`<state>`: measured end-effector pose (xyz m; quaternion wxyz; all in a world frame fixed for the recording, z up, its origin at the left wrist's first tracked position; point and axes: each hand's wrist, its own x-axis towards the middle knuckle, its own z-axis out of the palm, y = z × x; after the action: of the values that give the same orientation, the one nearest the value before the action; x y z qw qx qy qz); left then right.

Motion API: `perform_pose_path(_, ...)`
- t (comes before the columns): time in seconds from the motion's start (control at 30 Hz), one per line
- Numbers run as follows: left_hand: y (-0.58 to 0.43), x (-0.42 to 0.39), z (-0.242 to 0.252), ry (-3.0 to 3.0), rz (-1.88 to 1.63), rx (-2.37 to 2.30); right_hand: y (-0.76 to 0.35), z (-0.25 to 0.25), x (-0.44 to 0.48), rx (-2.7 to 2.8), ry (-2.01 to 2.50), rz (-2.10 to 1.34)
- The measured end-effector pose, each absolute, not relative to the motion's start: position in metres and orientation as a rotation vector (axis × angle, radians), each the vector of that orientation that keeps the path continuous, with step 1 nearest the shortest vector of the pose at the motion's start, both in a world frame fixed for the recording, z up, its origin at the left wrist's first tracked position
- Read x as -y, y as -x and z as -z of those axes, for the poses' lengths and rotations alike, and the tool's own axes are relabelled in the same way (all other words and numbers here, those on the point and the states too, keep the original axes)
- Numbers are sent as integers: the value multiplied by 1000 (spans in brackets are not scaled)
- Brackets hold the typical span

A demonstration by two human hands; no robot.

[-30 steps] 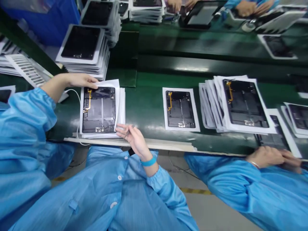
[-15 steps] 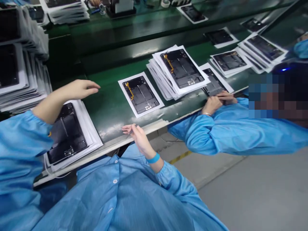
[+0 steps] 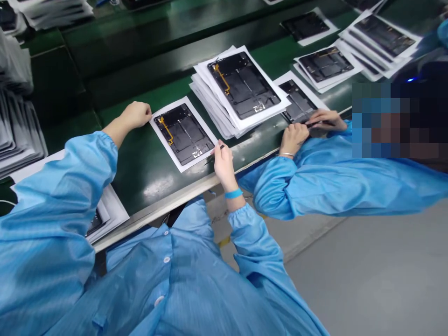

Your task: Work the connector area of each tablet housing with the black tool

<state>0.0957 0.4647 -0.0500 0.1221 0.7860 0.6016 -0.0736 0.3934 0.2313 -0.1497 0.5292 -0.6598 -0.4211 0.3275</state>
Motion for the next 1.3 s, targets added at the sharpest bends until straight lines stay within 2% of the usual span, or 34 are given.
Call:
perform_pose_path(0.17,-75,-448,45,-2288,299,-1750,-399,139,-235,1128,1552,-846)
perform_pose_path(0.47,22,-383,7,-2134,690,-1766,-331,107,-175,1216,1306,-1365)
perform_pose_path(0.6,31,-350,-5,-2058,718,-1885,-314,97,-152,1247,1280,-1497)
perform_pose_path(0.73,-5,-274,-4,-2153,402,-1978,-324,105,-153,1293,1281,-1538)
perform_pose_path(0.8,-31,-223,9,-2255,121,-1738,-333,111,-158,1351,1289,-1506)
perform_pose_path(0.93,-70,-145,58,-2234,46,-1507,-337,114,-173,1462,1369,-1196)
perform_pose_path(1.1,-85,-121,117,-2249,-179,-1696,-321,121,-190,1609,1278,-1089)
perform_pose_path(1.3,-88,-115,141,-2463,-604,-1692,-311,141,-193,1729,1195,-1012)
